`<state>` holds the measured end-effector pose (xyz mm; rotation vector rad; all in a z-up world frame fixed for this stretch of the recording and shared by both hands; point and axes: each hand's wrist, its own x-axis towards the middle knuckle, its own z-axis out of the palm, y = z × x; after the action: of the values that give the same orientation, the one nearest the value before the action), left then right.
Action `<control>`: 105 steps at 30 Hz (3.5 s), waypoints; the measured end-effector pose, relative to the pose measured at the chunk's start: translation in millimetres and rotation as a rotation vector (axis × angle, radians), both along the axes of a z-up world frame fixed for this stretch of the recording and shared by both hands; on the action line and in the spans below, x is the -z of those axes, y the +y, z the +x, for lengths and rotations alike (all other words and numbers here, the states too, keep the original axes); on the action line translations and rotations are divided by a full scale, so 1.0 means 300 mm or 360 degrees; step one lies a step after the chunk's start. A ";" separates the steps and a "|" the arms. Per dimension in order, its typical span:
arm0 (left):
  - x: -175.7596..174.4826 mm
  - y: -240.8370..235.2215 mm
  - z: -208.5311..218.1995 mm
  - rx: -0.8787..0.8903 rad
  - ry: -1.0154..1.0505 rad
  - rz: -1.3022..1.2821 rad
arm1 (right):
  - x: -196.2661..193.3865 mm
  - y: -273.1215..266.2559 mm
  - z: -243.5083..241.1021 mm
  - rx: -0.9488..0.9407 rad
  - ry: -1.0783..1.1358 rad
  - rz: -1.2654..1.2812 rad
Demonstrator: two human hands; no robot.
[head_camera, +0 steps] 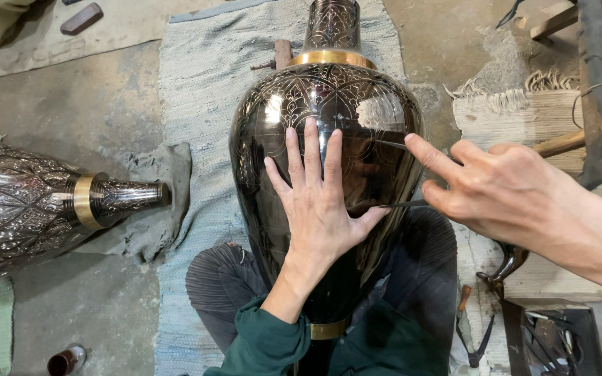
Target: The person uses a small metal tool to engrave intricate patterns onto the surface of a large, dark vase. They hold the vase steady with one hand while carefully carving designs with the other.
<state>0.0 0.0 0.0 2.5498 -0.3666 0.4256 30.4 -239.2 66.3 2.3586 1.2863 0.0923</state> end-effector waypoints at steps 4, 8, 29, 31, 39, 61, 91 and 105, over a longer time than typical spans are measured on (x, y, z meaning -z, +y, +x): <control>0.000 0.001 0.002 0.0000 -0.0013 -0.0005 | -0.002 -0.001 -0.003 0.0008 -0.0010 -0.0023; 0.001 0.000 0.002 0.0002 -0.0005 -0.0006 | -0.008 0.000 -0.004 0.0002 -0.0031 -0.0045; -0.012 0.041 -0.016 0.0096 0.0056 -0.0090 | 0.006 0.008 0.006 0.0013 0.0103 -0.0083; -0.004 0.079 -0.031 0.0074 0.0027 -0.0130 | -0.013 0.032 0.009 -0.0018 0.0091 -0.0025; 0.067 0.181 -0.100 -0.0018 0.0062 -0.0253 | -0.128 0.199 -0.020 0.0593 0.0694 -0.0051; 0.104 0.181 -0.111 -0.0001 0.0025 -0.0282 | -0.173 0.318 -0.041 0.0846 0.0697 0.0300; 0.106 0.178 -0.109 -0.0017 0.0050 -0.0250 | -0.145 0.270 -0.038 0.0784 0.0735 0.0003; 0.085 0.177 -0.110 -0.0032 0.0048 -0.0164 | -0.050 0.076 0.009 -0.0043 0.0266 -0.0086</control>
<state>-33.0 53.1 -25.6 2.4586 -0.3000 0.4024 33.3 -216.4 81.4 2.3440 1.3801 -0.1322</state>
